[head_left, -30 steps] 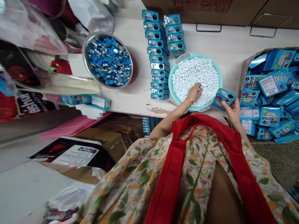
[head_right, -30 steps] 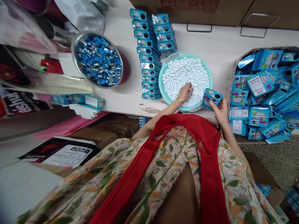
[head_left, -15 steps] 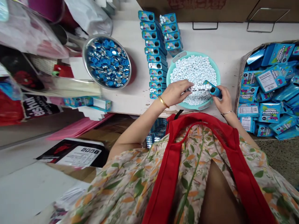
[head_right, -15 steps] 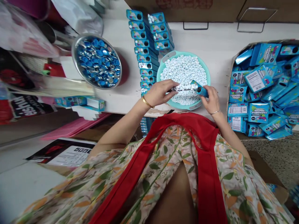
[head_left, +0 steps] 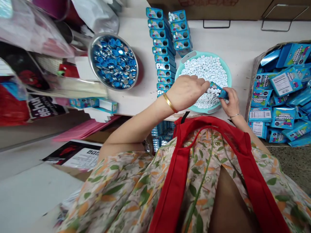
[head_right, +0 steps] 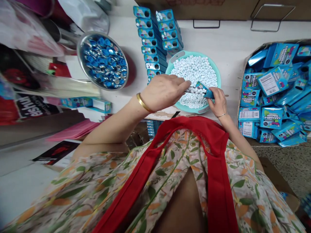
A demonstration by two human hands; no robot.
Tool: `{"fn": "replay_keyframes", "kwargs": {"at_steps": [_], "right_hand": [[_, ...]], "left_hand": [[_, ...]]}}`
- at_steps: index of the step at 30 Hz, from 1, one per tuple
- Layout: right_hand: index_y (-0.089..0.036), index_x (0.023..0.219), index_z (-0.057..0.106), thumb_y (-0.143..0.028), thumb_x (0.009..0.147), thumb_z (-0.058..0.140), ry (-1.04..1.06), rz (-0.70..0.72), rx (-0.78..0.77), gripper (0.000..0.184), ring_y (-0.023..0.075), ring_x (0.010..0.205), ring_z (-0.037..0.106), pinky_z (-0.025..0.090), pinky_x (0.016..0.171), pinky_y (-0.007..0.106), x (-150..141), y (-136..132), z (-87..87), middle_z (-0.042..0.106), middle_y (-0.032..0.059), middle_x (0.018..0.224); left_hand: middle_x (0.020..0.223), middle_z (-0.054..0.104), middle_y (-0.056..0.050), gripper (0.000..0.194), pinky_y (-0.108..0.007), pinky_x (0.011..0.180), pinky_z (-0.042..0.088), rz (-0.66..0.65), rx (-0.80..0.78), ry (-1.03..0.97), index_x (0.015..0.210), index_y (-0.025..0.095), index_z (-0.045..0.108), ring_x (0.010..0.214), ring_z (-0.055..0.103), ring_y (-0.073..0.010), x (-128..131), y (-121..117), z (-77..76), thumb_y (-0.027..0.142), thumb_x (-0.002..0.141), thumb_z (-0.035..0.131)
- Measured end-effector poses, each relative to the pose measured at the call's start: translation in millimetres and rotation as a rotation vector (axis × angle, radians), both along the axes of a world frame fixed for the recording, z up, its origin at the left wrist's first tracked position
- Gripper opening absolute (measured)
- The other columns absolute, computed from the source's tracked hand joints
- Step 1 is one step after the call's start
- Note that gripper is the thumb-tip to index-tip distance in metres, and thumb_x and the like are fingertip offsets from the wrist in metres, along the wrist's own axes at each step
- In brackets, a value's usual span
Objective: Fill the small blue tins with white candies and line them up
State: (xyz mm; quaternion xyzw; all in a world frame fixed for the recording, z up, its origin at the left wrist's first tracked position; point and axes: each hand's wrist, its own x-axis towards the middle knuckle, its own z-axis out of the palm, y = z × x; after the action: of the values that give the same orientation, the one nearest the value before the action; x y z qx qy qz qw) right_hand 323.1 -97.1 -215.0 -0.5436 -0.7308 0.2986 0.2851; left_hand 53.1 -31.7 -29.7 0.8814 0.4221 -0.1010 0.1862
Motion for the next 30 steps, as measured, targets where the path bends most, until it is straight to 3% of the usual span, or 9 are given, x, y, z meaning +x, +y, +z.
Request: {"fn": "replay_keyframes", "kwargs": {"at_steps": [4, 7, 11, 14, 17, 20, 23, 25, 30], "right_hand": [[-0.026, 0.14, 0.063, -0.051, 0.102, 0.059, -0.01, -0.01, -0.026, 0.045, 0.037, 0.131, 0.069, 0.059, 0.117, 0.066, -2.6, 1.8, -0.1, 0.074, 0.016, 0.136], [-0.026, 0.138, 0.064, -0.053, 0.101, 0.059, -0.004, -0.007, -0.052, 0.046, 0.0372, 0.132, 0.069, 0.058, 0.119, 0.065, -3.4, 3.1, -0.5, 0.074, 0.0161, 0.136], [-0.026, 0.137, 0.064, -0.056, 0.1, 0.059, -0.002, -0.042, -0.053, 0.048, 0.0368, 0.131, 0.068, 0.057, 0.119, 0.065, 3.8, 3.1, -0.6, 0.073, 0.0156, 0.135], [-0.025, 0.137, 0.064, -0.06, 0.099, 0.061, -0.003, -0.122, -0.047, 0.052, 0.0362, 0.128, 0.069, 0.059, 0.116, 0.063, 15.3, 1.5, 0.0, 0.073, 0.0155, 0.133], [-0.024, 0.136, 0.063, -0.062, 0.097, 0.064, 0.003, -0.182, -0.049, 0.054, 0.0363, 0.125, 0.07, 0.059, 0.115, 0.064, 26.8, -0.7, 0.2, 0.072, 0.0159, 0.132], [-0.023, 0.135, 0.064, -0.061, 0.096, 0.065, 0.018, -0.223, -0.038, 0.055, 0.0353, 0.121, 0.071, 0.06, 0.113, 0.064, 33.8, -3.8, 0.9, 0.073, 0.0158, 0.128], [-0.022, 0.133, 0.064, -0.063, 0.095, 0.067, 0.031, -0.256, -0.029, 0.056, 0.0335, 0.115, 0.074, 0.062, 0.11, 0.062, 34.9, -6.8, 3.0, 0.075, 0.0147, 0.123], [-0.022, 0.132, 0.064, -0.066, 0.094, 0.068, 0.024, -0.283, -0.029, 0.058, 0.0327, 0.114, 0.074, 0.063, 0.109, 0.062, 34.2, -8.2, 4.4, 0.075, 0.0138, 0.122], [-0.023, 0.133, 0.063, -0.069, 0.093, 0.069, 0.016, -0.322, -0.021, 0.061, 0.033, 0.117, 0.074, 0.063, 0.11, 0.061, 35.7, -8.3, 3.0, 0.075, 0.0143, 0.126]], "left_hand": [[0.099, 0.071, -0.009, 0.034, -0.04, 0.092, 0.055, 0.017, -0.018, -0.101, 0.116, 0.019, 0.071, 0.103, 0.072, -0.0271, 5.6, -3.6, -0.7, 0.017, 0.111, 0.037], [0.102, 0.072, -0.011, 0.03, -0.048, 0.094, 0.056, 0.069, -0.008, -0.206, 0.112, 0.023, 0.072, 0.106, 0.07, -0.0312, -5.8, -7.6, -23.0, 0.02, 0.11, 0.042], [0.11, 0.072, -0.013, 0.023, -0.053, 0.101, 0.055, 0.285, 0.052, -0.222, 0.119, 0.023, 0.071, 0.114, 0.068, -0.0344, -51.0, -14.0, -91.9, 0.023, 0.104, 0.054], [0.118, 0.072, -0.02, 0.027, -0.055, 0.098, 0.055, 0.437, -0.053, -0.058, 0.117, 0.019, 0.071, 0.114, 0.068, -0.0381, -75.4, -17.2, -154.1, 0.016, 0.099, 0.051], [0.128, 0.071, -0.025, 0.031, -0.054, 0.1, 0.055, 0.506, -0.186, -0.015, 0.119, 0.016, 0.07, 0.119, 0.067, -0.0393, -57.5, -16.0, -204.7, 0.011, 0.098, 0.047], [0.136, 0.071, -0.023, 0.033, -0.052, 0.108, 0.054, 0.521, -0.266, -0.185, 0.124, 0.017, 0.068, 0.125, 0.066, -0.0365, -9.5, -10.6, -238.4, 0.011, 0.098, 0.05], [0.144, 0.069, -0.021, 0.042, -0.051, 0.117, 0.051, 0.52, -0.319, -0.311, 0.13, 0.016, 0.067, 0.133, 0.064, -0.0348, 26.2, -6.5, -255.5, 0.005, 0.093, 0.05], [0.147, 0.068, -0.021, 0.044, -0.049, 0.12, 0.05, 0.521, -0.347, -0.353, 0.134, 0.015, 0.065, 0.136, 0.064, -0.0339, 30.2, -7.6, -257.6, 0.006, 0.093, 0.051], [0.136, 0.073, -0.02, 0.038, -0.046, 0.111, 0.055, 0.473, -0.361, -0.443, 0.136, 0.016, 0.064, 0.118, 0.071, -0.0307, -6.5, -18.2, -229.8, 0.027, 0.1, 0.057]]}}
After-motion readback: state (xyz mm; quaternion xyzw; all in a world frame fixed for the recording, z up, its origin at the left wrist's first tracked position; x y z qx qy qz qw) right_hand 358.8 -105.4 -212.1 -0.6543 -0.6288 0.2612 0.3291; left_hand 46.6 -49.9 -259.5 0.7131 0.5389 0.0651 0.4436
